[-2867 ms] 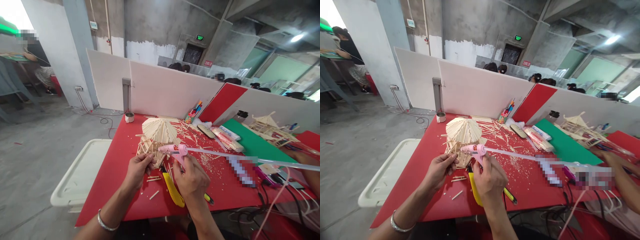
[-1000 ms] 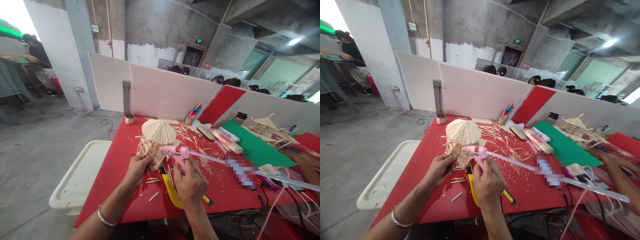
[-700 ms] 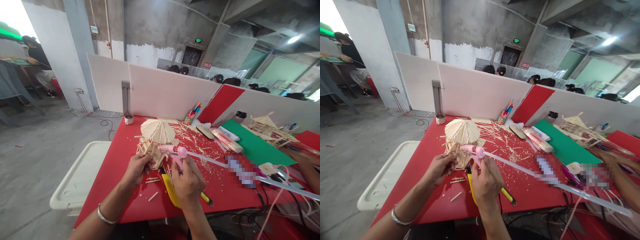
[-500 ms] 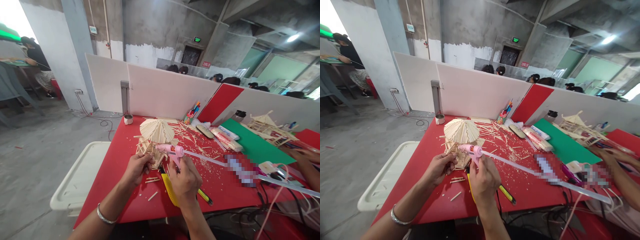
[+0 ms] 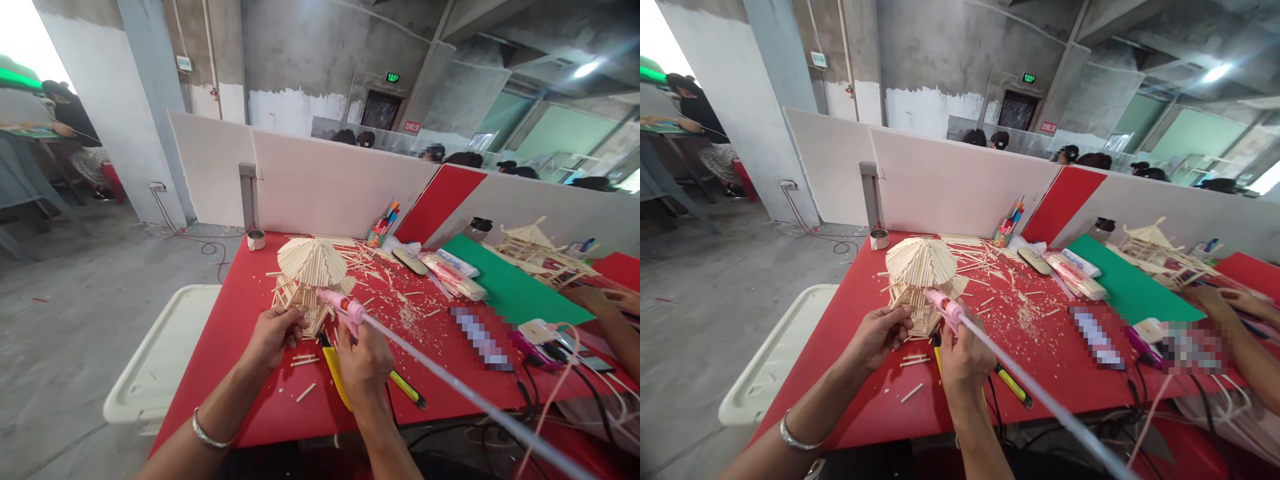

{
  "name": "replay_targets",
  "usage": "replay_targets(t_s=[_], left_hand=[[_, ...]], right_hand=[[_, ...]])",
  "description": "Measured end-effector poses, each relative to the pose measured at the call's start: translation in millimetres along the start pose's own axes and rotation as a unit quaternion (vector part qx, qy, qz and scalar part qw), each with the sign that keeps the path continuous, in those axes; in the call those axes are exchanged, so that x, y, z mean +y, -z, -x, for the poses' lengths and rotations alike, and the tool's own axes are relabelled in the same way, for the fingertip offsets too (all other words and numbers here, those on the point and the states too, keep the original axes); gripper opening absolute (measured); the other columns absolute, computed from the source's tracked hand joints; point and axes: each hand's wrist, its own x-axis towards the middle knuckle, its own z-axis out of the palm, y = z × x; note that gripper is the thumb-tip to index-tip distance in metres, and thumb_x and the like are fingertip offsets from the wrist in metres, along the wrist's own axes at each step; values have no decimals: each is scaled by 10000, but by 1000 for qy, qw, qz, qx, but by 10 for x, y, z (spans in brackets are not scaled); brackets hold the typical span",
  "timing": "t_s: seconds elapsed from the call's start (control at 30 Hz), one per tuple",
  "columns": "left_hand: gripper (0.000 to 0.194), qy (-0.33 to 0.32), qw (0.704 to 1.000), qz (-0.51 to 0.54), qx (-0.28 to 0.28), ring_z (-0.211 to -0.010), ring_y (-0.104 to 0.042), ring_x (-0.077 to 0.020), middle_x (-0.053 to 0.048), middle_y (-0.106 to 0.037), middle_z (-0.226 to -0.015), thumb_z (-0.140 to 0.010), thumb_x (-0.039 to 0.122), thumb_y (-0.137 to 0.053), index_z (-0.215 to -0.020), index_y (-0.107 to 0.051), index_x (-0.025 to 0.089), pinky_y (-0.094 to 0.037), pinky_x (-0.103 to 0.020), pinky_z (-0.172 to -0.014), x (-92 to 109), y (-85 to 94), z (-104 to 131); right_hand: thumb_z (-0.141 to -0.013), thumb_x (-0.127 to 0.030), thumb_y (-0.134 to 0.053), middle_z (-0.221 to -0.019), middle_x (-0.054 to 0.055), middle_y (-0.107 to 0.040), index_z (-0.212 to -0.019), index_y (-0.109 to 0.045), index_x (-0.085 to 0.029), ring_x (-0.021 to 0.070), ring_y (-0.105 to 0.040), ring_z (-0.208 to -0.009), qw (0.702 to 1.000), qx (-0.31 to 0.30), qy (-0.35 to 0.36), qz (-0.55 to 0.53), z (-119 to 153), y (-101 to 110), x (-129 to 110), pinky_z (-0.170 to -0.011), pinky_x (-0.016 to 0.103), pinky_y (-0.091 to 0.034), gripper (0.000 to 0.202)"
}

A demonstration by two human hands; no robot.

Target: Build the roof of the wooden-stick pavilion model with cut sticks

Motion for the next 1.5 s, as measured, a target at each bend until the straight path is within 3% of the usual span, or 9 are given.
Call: replay_targets(t_s=[0.2,0.33,0.47,0.63,1.5], left_hand=[[259,6,1000,10,11,-301,-450,-64,-12,-578,-419,-540,306,-785,-499,-611,119,-333,-174,-295,21,-10,8],[241,10,1000,8,16,-320,-469,-70,-25,-600,-449,-592,296,-754,-513,-610,119,-343,-177,-302,34,-7,17],[239,11,1000,-3,8,-300,-449,-70,-23,-569,-399,-618,283,-734,-504,-610,114,-331,-178,-302,40,0,23],[244,9,1000,-11,3,-302,-447,-70,-19,-559,-387,-624,291,-729,-502,-612,115,-329,-173,-304,32,12,24],[261,3,1000,-16,-5,-312,-464,-74,-33,-584,-426,-598,317,-750,-515,-627,102,-338,-175,-298,16,40,-2]], right_hand=[[-900,-235,-472,-803,52,-638,-1214,-584,-195,149,-610,-687,998,-36,-20,-54,-1,53,-16,-605,225,-447,335],[-908,-333,-475,-884,92,-671,-1206,-589,-153,177,-639,-739,987,-93,-49,-121,-29,54,-27,-626,241,-474,367],[-901,-407,-489,-940,117,-694,-1169,-614,-142,211,-662,-804,979,-140,-80,-124,-56,55,-26,-662,269,-487,397],[-899,-393,-497,-1012,115,-694,-1145,-623,-148,212,-670,-860,977,-140,-82,-140,-60,56,-26,-704,269,-492,370],[-885,-426,-527,-987,85,-709,-1141,-627,-169,215,-671,-808,975,-151,-100,-126,-80,8,-37,-660,281,-449,376]])
